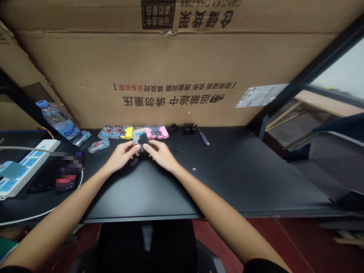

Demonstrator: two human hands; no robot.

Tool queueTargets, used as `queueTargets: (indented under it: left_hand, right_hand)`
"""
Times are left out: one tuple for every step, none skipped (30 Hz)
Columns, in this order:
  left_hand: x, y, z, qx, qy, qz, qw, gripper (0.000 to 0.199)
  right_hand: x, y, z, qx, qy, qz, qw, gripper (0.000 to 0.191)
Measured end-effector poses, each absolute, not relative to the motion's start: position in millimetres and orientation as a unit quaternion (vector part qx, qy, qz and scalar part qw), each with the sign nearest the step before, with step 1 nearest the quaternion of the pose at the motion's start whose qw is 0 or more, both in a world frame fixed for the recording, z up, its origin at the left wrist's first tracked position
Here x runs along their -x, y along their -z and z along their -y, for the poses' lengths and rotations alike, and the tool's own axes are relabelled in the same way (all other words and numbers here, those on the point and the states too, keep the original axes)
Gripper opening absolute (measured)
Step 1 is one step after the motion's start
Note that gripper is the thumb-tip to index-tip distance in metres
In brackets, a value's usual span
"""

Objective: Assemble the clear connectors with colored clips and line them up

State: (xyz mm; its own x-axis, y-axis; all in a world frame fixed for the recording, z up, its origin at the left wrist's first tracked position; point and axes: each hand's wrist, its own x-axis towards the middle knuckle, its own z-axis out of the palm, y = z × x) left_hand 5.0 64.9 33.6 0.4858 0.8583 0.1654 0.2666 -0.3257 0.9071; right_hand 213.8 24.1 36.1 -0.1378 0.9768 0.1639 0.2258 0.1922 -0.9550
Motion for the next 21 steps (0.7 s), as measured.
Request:
queueTargets:
  left_hand:
    - [-4,-35,-65,-0.748,-0.333,-0.381,0.428,0.045]
    - [-2,-37,-66,-0.757,-0.327,-0.384,0.414,0.046]
    - [0,-39,-66,-0.77,-0.318,-0.387,0.395,0.048]
    - [2,-42,-67,-0.786,-0.305,-0.393,0.366,0.051]
    - [6,-46,-68,-0.807,-0.288,-0.401,0.324,0.054]
    - [10,-50,-70,-0.83,-0.263,-0.411,0.269,0.056]
    - [15,-55,-71,-0.847,-0.245,-0.429,0.197,0.055]
    - [20,-60,-73,-0.855,-0.23,-0.448,0.124,0.053]
    - [26,-65,-76,-0.854,-0.22,-0.468,0.065,0.05]
    - [32,-69,-78,-0.842,-0.212,-0.497,0.017,0.049]
    - [38,-73,-81,-0.822,-0.198,-0.533,-0.019,0.049]
    - [44,-76,-83,-0.801,-0.177,-0.57,-0.045,0.048]
    - [49,-77,-86,-0.78,-0.149,-0.605,-0.057,0.046]
    - [54,-78,-89,-0.761,-0.118,-0.635,-0.057,0.046]
    - [58,-78,-91,-0.745,-0.09,-0.659,-0.048,0.045]
    - [61,-77,-93,-0.733,-0.065,-0.676,-0.035,0.044]
    - [64,-76,-94,-0.724,-0.048,-0.688,-0.02,0.044]
    - [65,-74,-96,-0.716,-0.039,-0.697,-0.003,0.046]
    - [66,-73,-97,-0.711,-0.037,-0.702,0.016,0.047]
    - [66,-72,-97,-0.708,-0.041,-0.704,0.034,0.049]
    - [64,-70,-97,-0.711,-0.048,-0.7,0.05,0.05]
  right_hand:
    - [-215,-37,-24,0.471,-0.439,0.623,0.445,0.042]
    - [-216,-38,-25,0.465,-0.46,0.615,0.441,0.04]
    - [-218,-39,-26,0.46,-0.481,0.602,0.442,0.039]
    - [-219,-40,-27,0.457,-0.501,0.583,0.449,0.038]
    - [-221,-40,-28,0.455,-0.518,0.558,0.462,0.038]
    - [-222,-40,-29,0.455,-0.533,0.53,0.478,0.038]
    - [-225,-40,-31,0.456,-0.542,0.501,0.497,0.038]
    - [-227,-40,-33,0.459,-0.547,0.474,0.515,0.038]
    - [-231,-40,-36,0.463,-0.546,0.45,0.533,0.039]
    - [-235,-40,-39,0.469,-0.541,0.432,0.549,0.04]
    - [-241,-40,-41,0.479,-0.53,0.416,0.563,0.041]
    - [-246,-40,-45,0.49,-0.514,0.402,0.578,0.043]
    - [-253,-40,-48,0.503,-0.496,0.39,0.591,0.044]
    - [-259,-39,-51,0.516,-0.476,0.379,0.603,0.043]
    - [-265,-38,-53,0.53,-0.457,0.37,0.611,0.041]
    - [-270,-37,-56,0.542,-0.441,0.363,0.616,0.037]
    - [-274,-36,-58,0.551,-0.429,0.358,0.619,0.034]
    - [-278,-35,-60,0.559,-0.422,0.355,0.619,0.032]
    - [-280,-33,-61,0.565,-0.416,0.354,0.619,0.03]
    - [-281,-32,-62,0.568,-0.414,0.354,0.617,0.03]
    - [-281,-31,-62,0.57,-0.413,0.356,0.614,0.03]
